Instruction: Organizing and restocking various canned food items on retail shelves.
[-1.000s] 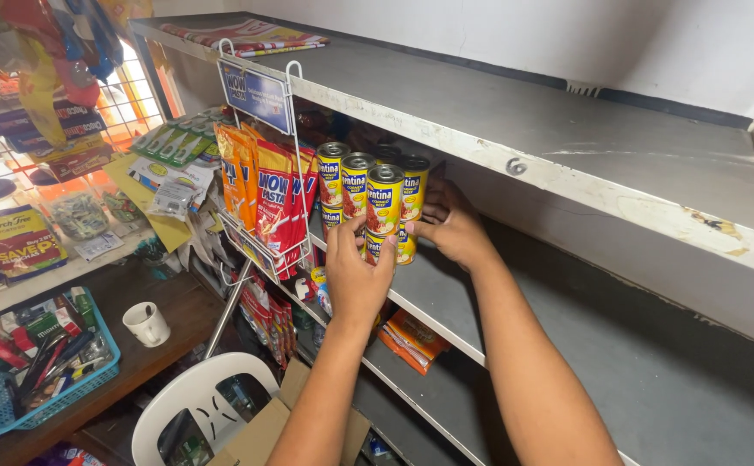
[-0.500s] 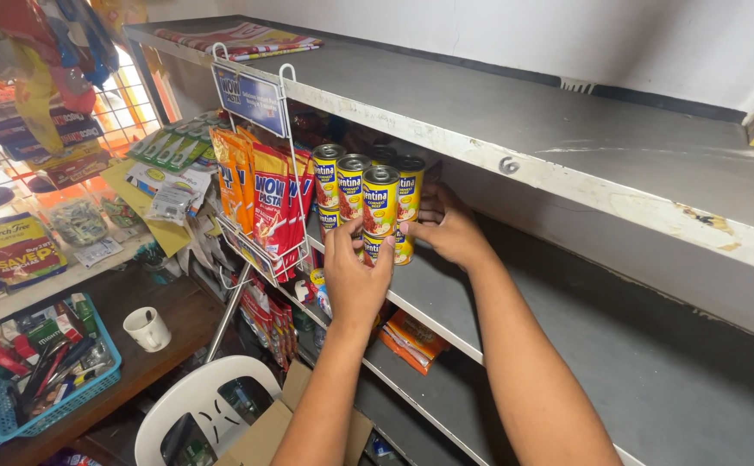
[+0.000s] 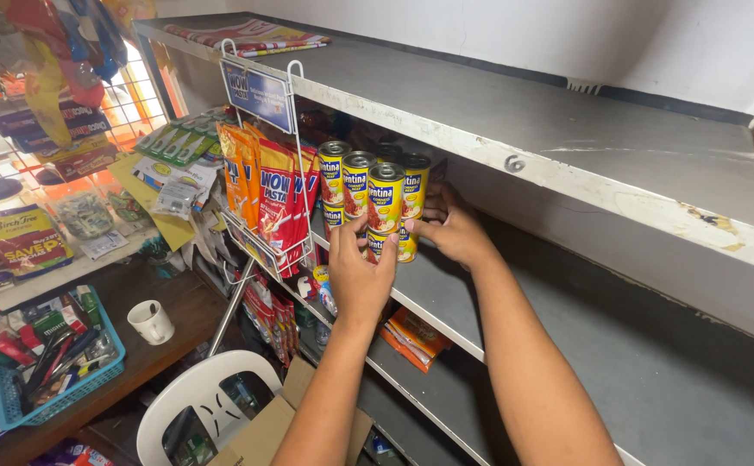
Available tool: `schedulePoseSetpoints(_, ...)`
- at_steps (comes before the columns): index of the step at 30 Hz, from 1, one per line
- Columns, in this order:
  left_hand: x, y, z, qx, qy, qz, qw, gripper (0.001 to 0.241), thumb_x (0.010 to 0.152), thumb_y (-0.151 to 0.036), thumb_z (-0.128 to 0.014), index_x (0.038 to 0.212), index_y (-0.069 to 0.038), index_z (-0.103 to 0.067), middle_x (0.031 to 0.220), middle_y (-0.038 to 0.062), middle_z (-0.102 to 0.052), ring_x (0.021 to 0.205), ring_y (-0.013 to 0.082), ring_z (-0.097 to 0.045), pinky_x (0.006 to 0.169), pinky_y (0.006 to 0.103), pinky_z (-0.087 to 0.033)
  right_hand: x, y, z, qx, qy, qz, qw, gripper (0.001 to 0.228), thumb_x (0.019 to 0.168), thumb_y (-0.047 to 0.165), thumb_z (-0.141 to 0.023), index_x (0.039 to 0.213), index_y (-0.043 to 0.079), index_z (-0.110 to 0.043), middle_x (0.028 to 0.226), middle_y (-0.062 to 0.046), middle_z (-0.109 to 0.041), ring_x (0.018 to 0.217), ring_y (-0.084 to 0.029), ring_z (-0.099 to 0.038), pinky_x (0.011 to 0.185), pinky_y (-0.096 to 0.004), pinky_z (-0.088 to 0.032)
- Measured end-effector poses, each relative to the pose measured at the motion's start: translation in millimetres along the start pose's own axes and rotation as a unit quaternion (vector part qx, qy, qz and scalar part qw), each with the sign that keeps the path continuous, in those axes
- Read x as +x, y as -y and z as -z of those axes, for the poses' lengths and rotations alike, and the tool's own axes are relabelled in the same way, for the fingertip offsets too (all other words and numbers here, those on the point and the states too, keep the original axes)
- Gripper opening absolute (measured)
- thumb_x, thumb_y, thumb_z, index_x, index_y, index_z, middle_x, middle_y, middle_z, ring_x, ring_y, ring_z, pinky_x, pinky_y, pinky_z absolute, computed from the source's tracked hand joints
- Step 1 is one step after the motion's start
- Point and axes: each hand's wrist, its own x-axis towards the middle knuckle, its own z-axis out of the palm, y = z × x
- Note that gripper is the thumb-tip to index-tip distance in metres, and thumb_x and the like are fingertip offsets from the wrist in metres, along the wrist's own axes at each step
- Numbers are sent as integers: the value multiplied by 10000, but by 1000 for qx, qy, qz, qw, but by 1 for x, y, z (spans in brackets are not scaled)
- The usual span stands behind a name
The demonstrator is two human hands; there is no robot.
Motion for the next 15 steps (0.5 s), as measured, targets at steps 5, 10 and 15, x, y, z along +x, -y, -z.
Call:
schedulePoseSetpoints(5,-1,2,1,13,-4,0,1000,502,822,-197,-827,1235,-18,-605,1147,122,-634,940,247,-663,817,368,-562,0,0,-3,-6,2,-14,1000,680,801,71,-815,1385,43,-469,1266,-125,-660,1193,-234,-644,1033,-387,-538)
schedulePoseSetpoints(10,-4,12,-5,5,-10,-17,1000,505,828,-192,-827,1242,-11,-602,1134,123,-634,925,251,-655,831,373,-562,1,-1,1,-9,-7,-11,1000,711,788,65,-810,1406,45,-458,1274,-119,-654,1209,-227,-630,1025,-393,-536)
schedulePoseSetpoints(15,-13,10,-6,-8,-38,-53,998,606,823,-164,-834,1297,33,-513,1188,176,-557,970,263,-618,859,390,-533,-6,0,5,-51,-18,11,998,755,766,175,-860,1388,19,-461,1334,-102,-611,1233,-235,-625,1028,-396,-529)
